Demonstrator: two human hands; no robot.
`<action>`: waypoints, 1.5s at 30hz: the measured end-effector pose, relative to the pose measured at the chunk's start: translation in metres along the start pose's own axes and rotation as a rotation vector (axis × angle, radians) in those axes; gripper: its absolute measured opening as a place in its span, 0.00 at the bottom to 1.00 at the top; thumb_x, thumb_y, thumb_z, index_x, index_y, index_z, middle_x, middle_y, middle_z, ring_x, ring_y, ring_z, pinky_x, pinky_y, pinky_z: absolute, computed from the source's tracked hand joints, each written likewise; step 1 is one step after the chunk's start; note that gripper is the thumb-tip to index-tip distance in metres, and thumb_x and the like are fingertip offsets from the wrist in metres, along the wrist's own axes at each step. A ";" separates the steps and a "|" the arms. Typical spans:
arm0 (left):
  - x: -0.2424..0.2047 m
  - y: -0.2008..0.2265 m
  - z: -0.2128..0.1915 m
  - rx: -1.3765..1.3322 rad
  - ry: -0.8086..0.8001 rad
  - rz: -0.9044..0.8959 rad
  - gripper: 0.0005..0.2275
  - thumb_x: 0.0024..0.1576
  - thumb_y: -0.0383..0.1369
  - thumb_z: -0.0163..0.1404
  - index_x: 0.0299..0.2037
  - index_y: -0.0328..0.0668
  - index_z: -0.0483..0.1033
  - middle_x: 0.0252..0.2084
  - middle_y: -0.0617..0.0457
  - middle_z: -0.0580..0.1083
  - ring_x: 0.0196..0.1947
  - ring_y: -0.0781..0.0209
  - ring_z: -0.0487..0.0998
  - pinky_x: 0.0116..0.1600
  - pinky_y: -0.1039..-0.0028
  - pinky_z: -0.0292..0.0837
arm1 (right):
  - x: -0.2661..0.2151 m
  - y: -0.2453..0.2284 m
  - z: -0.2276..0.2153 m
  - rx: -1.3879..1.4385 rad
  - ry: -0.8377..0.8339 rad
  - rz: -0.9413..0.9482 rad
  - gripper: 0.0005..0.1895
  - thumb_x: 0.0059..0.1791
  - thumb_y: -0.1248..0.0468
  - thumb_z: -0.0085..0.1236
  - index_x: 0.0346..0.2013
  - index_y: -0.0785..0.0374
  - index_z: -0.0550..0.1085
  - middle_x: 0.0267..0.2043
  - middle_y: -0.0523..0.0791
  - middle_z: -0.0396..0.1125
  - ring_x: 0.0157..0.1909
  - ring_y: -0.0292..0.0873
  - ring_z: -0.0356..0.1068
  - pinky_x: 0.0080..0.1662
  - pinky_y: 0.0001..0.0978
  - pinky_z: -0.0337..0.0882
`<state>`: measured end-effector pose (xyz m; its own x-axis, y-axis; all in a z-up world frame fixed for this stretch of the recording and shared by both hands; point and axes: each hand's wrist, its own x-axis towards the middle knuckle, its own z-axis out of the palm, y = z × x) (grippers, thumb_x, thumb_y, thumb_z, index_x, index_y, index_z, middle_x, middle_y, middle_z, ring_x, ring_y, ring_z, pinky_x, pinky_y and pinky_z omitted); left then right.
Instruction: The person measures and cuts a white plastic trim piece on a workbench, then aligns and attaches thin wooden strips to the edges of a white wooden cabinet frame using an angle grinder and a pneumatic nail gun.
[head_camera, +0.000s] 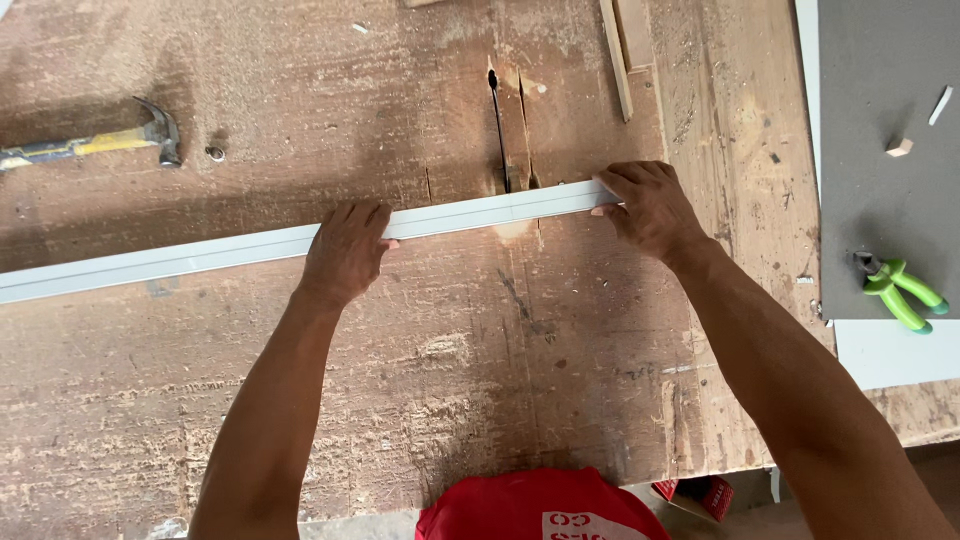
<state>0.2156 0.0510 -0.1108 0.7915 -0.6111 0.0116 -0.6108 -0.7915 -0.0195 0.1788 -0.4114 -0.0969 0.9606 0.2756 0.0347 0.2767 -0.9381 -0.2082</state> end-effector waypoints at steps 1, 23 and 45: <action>0.000 -0.001 0.003 0.002 0.004 0.001 0.21 0.58 0.38 0.56 0.61 0.47 0.70 0.51 0.51 0.71 0.52 0.53 0.75 0.56 0.62 0.73 | 0.001 0.001 0.000 -0.002 0.004 0.000 0.23 0.50 0.56 0.62 0.60 0.50 0.74 0.57 0.43 0.71 0.63 0.51 0.70 0.65 0.54 0.63; 0.009 -0.010 0.020 0.029 -0.012 -0.008 0.23 0.57 0.39 0.57 0.62 0.48 0.69 0.52 0.52 0.71 0.54 0.53 0.74 0.59 0.62 0.71 | 0.011 0.007 0.003 0.012 -0.061 0.043 0.23 0.51 0.55 0.59 0.61 0.46 0.72 0.59 0.42 0.70 0.66 0.50 0.67 0.67 0.52 0.62; 0.018 -0.013 0.021 0.039 -0.037 -0.037 0.20 0.58 0.38 0.55 0.60 0.48 0.70 0.54 0.53 0.72 0.56 0.54 0.74 0.60 0.63 0.70 | 0.024 0.005 -0.002 -0.002 -0.103 0.096 0.24 0.50 0.55 0.58 0.62 0.46 0.72 0.61 0.42 0.69 0.68 0.49 0.65 0.68 0.54 0.61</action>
<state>0.2378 0.0504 -0.1314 0.8141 -0.5802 -0.0238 -0.5805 -0.8121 -0.0586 0.2038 -0.4103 -0.0948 0.9751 0.2042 -0.0864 0.1833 -0.9617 -0.2038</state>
